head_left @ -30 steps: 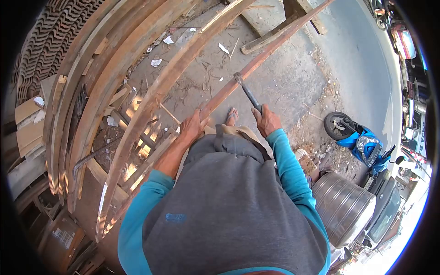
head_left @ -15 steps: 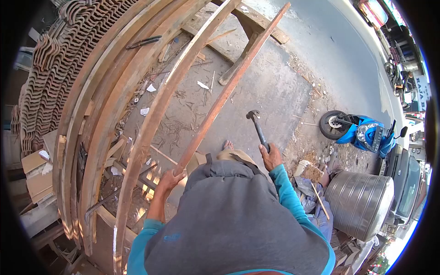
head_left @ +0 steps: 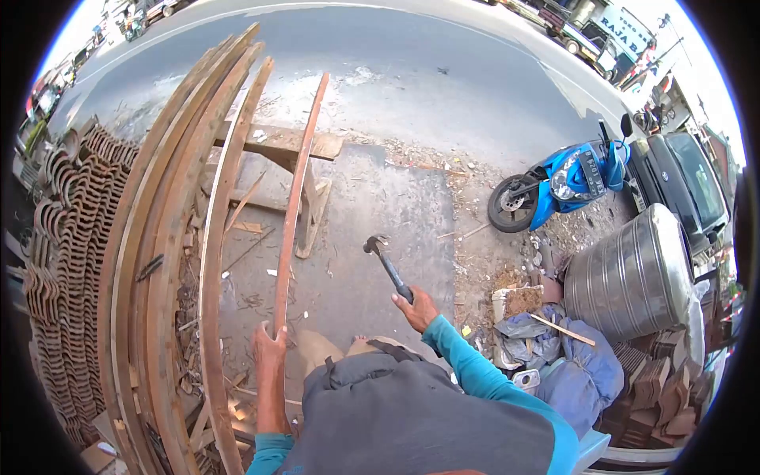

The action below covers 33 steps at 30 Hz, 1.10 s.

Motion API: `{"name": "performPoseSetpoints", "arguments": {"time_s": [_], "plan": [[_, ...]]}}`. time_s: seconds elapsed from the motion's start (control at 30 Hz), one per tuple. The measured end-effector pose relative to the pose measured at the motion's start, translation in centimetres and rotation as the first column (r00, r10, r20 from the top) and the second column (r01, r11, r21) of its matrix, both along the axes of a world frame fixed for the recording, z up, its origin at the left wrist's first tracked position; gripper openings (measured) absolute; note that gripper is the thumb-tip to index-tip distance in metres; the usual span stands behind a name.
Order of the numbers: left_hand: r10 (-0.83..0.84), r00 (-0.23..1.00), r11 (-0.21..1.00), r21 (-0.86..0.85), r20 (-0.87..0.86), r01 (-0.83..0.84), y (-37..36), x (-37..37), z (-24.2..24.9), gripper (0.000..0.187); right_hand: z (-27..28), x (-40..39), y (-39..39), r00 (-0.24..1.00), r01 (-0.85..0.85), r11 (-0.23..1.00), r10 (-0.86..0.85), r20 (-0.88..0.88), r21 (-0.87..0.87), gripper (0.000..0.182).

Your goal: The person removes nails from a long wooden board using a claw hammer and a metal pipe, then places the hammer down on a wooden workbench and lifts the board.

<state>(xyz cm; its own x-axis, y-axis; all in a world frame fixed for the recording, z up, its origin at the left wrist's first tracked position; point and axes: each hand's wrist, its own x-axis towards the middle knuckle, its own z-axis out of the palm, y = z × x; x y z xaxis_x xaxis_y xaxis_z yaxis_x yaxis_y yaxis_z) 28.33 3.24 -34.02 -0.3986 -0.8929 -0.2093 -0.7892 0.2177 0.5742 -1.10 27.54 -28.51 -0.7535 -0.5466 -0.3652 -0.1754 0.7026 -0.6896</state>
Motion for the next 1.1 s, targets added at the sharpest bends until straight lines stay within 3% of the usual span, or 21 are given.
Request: {"name": "performPoseSetpoints", "arguments": {"time_s": [0.07,0.2,0.37,0.43,0.47,0.5,0.57,0.6,0.67,0.73,0.83,0.87,0.9,0.93,1.0,1.1], "plan": [[-0.056,0.998,0.998,-0.009,-0.004,0.056,-1.5,-2.8,-0.3,0.059,1.2,-1.6,-2.2,0.997,-0.08,0.992,0.079,-0.017,-0.093,0.052],[-0.128,0.992,0.988,-0.089,0.016,0.129,-5.1,-7.1,-1.4,0.064,0.2,-2.8,-5.8,0.993,-0.075,0.983,0.058,-0.105,-0.17,0.049],[-0.064,0.996,0.991,-0.121,-0.063,0.056,-8.7,-9.3,-5.2,0.07,-2.4,-3.1,-8.7,0.996,-0.04,0.983,0.053,0.072,-0.181,0.051],[-0.041,0.999,0.989,0.139,-0.018,0.043,-9.3,-10.8,-2.5,0.063,-4.3,-4.5,-10.6,0.987,-0.025,0.987,0.05,0.151,-0.162,0.052],[-0.09,0.996,0.971,0.224,0.005,0.086,-10.8,-9.6,-5.5,0.058,-5.5,-5.2,-11.2,0.988,-0.036,0.988,0.059,0.145,-0.153,0.052],[-0.138,0.99,0.941,0.313,0.021,0.124,-11.6,-7.9,-8.5,0.054,-6.1,-5.9,-11.9,0.995,-0.069,0.993,0.076,0.068,-0.094,0.052],[-0.133,0.991,0.91,0.399,0.032,0.109,-11.0,-7.0,-6.8,0.053,-6.7,-8.3,-13.9,0.992,-0.122,0.992,0.121,-0.026,-0.029,0.052],[-0.114,0.993,0.91,0.403,0.027,0.093,-11.6,-6.5,-5.5,0.053,-7.0,-9.2,-14.9,0.996,-0.081,0.995,0.083,0.039,-0.05,0.05],[-0.14,0.99,0.811,0.577,0.025,0.1,-11.3,-4.1,-3.5,0.056,-8.0,-10.9,-16.6,0.989,-0.018,0.996,0.03,0.142,-0.083,0.044],[-0.413,0.874,0.797,0.567,0.258,0.209,-12.6,-3.2,-1.9,0.059,-7.7,-12.6,-18.7,0.972,0.044,0.992,-0.015,0.235,-0.118,0.039],[-0.312,0.932,0.68,0.729,0.186,0.082,-15.5,-3.9,-0.9,0.07,-5.5,-14.0,-21.9,0.898,0.2,0.975,-0.141,0.417,-0.101,0.036],[-0.189,0.977,0.685,0.726,0.1,0.058,-16.5,-6.0,1.2,0.072,-4.8,-14.3,-22.6,0.895,0.215,0.97,-0.151,0.42,-0.11,0.037],[-0.147,0.988,0.761,0.643,0.045,0.084,-17.2,-6.3,-1.1,0.069,-4.2,-14.9,-23.4,0.896,0.232,0.963,-0.159,0.415,-0.133,0.037],[-0.065,0.998,0.767,0.641,0.028,0.032,-18.7,-9.3,0.6,0.071,-3.9,-15.4,-24.1,0.89,0.215,0.97,-0.148,0.431,-0.112,0.037],[0.037,0.999,0.876,0.48,0.024,-0.044,-20.7,-14.0,-0.5,0.071,-3.7,-16.7,-25.2,0.894,0.227,0.966,-0.156,0.42,-0.125,0.037],[-0.01,1.0,0.962,0.271,-0.024,0.017,-23.5,-21.9,-1.7,0.068,-3.7,-18.7,-27.0,0.9,0.209,0.966,-0.13,0.416,-0.15,0.037]]}}
